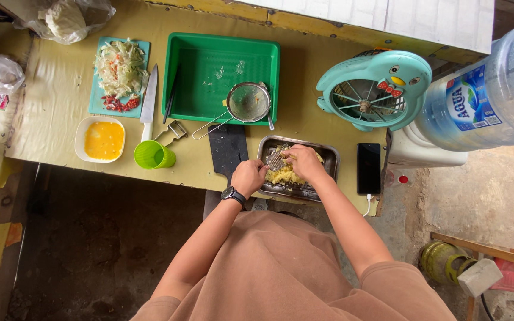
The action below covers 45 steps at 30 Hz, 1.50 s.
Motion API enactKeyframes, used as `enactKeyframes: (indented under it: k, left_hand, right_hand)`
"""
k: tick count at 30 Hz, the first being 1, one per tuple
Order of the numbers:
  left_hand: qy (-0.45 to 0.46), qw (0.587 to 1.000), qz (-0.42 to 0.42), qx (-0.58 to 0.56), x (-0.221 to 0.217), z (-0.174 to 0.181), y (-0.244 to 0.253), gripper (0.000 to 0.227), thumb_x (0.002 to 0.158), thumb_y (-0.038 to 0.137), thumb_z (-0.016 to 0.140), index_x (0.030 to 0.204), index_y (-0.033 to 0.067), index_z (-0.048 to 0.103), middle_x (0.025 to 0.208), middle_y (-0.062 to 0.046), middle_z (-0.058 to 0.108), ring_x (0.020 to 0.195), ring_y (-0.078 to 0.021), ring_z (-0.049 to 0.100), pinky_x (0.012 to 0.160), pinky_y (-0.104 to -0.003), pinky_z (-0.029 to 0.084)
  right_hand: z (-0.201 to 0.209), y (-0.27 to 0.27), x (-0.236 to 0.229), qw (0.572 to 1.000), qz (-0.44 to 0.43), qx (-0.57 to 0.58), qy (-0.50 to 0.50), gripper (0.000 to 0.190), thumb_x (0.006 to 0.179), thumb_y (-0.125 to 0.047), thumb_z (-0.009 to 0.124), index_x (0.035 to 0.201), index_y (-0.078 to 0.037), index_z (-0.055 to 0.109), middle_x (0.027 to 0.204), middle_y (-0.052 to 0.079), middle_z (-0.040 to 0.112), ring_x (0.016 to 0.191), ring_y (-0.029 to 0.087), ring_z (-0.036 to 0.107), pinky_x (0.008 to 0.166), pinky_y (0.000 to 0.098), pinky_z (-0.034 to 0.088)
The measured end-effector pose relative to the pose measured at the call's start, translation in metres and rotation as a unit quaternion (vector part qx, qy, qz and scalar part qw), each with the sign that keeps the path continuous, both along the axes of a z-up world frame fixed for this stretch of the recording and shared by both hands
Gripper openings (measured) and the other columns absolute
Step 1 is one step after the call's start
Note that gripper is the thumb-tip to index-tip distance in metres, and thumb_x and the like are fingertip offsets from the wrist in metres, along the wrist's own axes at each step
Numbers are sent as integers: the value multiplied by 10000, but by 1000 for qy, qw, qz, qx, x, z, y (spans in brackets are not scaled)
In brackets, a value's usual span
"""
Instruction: The person rubs a block of cheese against a hand grater over a metal tray. They then set the grater down, move a small metal strainer aside, and use their fingers to spread the pile of shredded cheese evenly across the tray.
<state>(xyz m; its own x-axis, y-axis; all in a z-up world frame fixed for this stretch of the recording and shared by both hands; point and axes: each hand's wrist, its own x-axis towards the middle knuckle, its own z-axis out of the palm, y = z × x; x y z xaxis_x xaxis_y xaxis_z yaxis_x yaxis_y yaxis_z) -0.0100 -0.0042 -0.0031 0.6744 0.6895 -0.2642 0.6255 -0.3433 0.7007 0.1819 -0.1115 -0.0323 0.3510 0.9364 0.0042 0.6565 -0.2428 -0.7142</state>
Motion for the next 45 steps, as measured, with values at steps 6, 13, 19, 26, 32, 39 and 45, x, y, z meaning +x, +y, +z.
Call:
enactKeyframes:
  k: [6, 13, 19, 26, 32, 39, 45]
  left_hand:
    - [-13, 1000, 3, 0, 2, -3, 1, 268, 899, 314, 709, 870, 59, 785, 815, -216, 716, 804, -417, 691, 722, -498, 552]
    - [10, 1000, 9, 0, 6, -1, 2, 266, 897, 313, 707, 869, 58, 781, 813, -216, 715, 816, -415, 690, 733, -500, 548]
    - [2, 1000, 3, -8, 3, -3, -3, 260, 906, 319, 700, 892, 72, 780, 823, -212, 720, 828, -411, 695, 742, -498, 551]
    - [-6, 1000, 7, 2, -1, -5, -1, 261, 897, 317, 707, 882, 69, 783, 842, -210, 721, 836, -415, 692, 744, -497, 553]
    - [-4, 1000, 2, 5, -1, -5, 2, 262, 890, 312, 715, 876, 59, 781, 838, -216, 720, 829, -412, 696, 747, -491, 555]
    - [-5, 1000, 1, 11, -1, -4, 2, 256, 886, 296, 715, 869, 50, 783, 836, -216, 721, 825, -414, 694, 745, -495, 552]
    - [-8, 1000, -2, 12, -1, -4, 0, 268, 892, 306, 717, 871, 47, 784, 831, -224, 718, 824, -417, 695, 755, -493, 558]
  right_hand:
    - [-8, -8, -18, 998, -44, 46, 7, 210, 784, 69, 748, 969, -19, 790, 912, 134, 741, 838, 292, 733, 748, 347, 576]
    - [-26, 10, -48, 989, -120, 77, -38, 184, 800, 76, 707, 902, -50, 795, 907, 120, 756, 806, 270, 751, 745, 340, 607]
    - [-30, 14, -29, 992, -120, 40, -21, 147, 827, 60, 709, 870, -47, 801, 903, 122, 757, 794, 288, 745, 747, 361, 594]
    - [-19, 10, -42, 995, -82, 35, -46, 300, 769, 133, 643, 987, -7, 793, 930, 161, 720, 852, 337, 708, 799, 398, 561]
    - [7, 3, -26, 998, -29, 5, 54, 314, 801, 106, 682, 1086, 2, 758, 989, 160, 714, 864, 320, 704, 790, 370, 556]
    - [1, 5, -38, 995, -30, 95, -9, 217, 787, 95, 714, 970, -5, 776, 953, 137, 731, 858, 303, 728, 779, 359, 587]
    - [-22, 10, -40, 992, -98, 77, -29, 173, 776, 75, 735, 918, -12, 782, 922, 142, 745, 824, 301, 730, 736, 368, 588]
